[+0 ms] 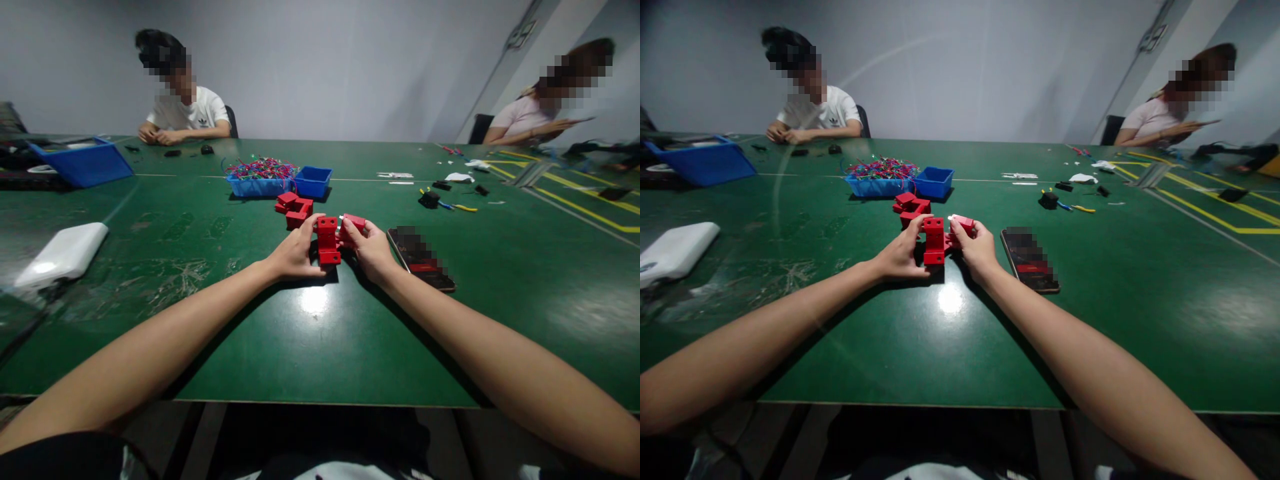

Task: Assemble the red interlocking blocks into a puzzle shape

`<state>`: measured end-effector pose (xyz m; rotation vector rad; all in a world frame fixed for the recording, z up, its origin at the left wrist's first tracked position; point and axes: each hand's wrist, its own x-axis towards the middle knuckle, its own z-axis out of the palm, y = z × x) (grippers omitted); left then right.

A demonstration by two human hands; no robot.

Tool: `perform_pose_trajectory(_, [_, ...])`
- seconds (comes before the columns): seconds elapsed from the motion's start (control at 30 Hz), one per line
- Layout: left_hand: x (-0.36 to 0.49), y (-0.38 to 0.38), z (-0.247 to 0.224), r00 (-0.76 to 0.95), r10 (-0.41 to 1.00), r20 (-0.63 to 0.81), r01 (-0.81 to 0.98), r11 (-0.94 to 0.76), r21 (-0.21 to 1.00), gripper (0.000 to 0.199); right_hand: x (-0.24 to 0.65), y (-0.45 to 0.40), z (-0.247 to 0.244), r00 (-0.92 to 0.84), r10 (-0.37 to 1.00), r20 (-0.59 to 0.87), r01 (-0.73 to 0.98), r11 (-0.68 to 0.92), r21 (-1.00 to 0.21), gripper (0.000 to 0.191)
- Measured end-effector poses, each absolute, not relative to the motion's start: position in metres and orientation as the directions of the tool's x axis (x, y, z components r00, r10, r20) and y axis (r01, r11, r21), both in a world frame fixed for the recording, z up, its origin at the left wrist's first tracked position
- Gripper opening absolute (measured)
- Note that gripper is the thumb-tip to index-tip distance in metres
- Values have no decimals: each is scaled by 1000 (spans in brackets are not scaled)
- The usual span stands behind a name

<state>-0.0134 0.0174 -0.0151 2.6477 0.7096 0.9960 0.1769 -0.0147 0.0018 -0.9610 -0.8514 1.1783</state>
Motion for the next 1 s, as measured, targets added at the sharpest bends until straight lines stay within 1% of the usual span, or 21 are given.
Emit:
perform_pose_trajectory(0.17, [-14, 18, -16, 651, 515, 558, 361, -857, 369, 113, 179, -16, -2, 195, 978, 76, -320, 137, -938, 41])
perform_pose_trajectory(0.27, [-14, 18, -15, 649, 525, 550, 364, -849, 382, 111, 180, -15, -2, 182, 980, 79, -323, 135, -937, 37])
perform_pose_trajectory(0.33, [-14, 18, -15, 650, 526, 548, 364, -849, 383, 110, 179, -15, 0, 196, 979, 51, -332, 116, -936, 29])
perform_pose_trajectory(0.43, [-14, 18, -15, 650, 523, 551, 361, -851, 382, 111, 178, -14, 6, 249, 968, -42, -353, 51, -934, 18])
perform_pose_trajectory(0.53, [-14, 18, -14, 649, 523, 552, 364, -851, 378, 111, 179, -15, 11, 240, 964, -112, -395, -9, -919, 20])
perform_pose_trajectory(0.63, [-14, 17, -14, 654, 522, 548, 376, -853, 363, 110, 180, -17, 14, 227, 965, -133, -439, -21, -898, 20])
perform_pose_trajectory(0.8, [-14, 18, -14, 662, 506, 552, 369, -862, 347, 110, 180, -21, 18, 207, 970, -129, -523, -1, -852, 18])
perform_pose_trajectory(1.0, [-14, 18, -16, 656, 499, 566, 373, -866, 333, 111, 181, -20, 21, 139, 974, -178, -588, -64, -806, 12])
